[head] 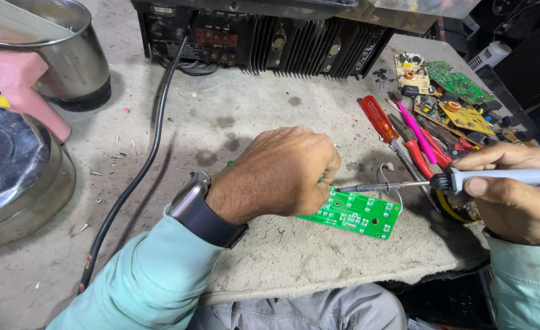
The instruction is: The person uses a soldering iron to apply solder to multiple points on a green circuit board. They hold the board with one hand and the soldering iron with the other, moving across different solder joints. The person flips the board over to show the component side with red LEDs and a digital display.
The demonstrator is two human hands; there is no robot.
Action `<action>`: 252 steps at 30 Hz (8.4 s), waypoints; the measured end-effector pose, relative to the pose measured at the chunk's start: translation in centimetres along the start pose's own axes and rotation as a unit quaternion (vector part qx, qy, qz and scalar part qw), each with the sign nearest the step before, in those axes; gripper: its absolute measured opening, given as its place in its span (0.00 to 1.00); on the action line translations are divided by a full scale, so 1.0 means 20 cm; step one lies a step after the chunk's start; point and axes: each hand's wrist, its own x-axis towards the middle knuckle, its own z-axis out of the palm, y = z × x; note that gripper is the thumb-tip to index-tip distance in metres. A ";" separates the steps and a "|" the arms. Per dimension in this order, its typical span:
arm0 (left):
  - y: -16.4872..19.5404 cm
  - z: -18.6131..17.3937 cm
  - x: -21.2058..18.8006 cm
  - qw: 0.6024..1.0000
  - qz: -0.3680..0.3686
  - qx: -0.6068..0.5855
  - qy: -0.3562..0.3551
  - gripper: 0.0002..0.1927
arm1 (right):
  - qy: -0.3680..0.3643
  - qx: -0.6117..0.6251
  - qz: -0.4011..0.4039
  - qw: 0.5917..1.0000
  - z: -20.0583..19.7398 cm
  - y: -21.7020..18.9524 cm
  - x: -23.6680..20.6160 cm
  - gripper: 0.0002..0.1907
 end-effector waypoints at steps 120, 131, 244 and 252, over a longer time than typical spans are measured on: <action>0.05 0.05 -0.03 0.999 -0.029 0.009 -0.040 0.07 | 0.107 -0.181 -0.021 0.977 0.25 -0.07 -0.30 0.11; 0.04 0.09 -0.04 0.998 -0.041 0.022 -0.041 0.08 | 0.126 -0.094 -0.045 0.987 0.26 0.00 -0.46 0.11; 0.12 0.08 -0.05 0.997 -0.050 -0.047 -0.022 0.06 | 0.288 -0.055 -0.213 0.932 0.45 0.08 -0.72 0.19; 0.12 0.08 -0.05 0.997 -0.011 -0.070 0.024 0.03 | 0.199 -0.245 0.170 0.934 0.20 0.06 -0.96 0.08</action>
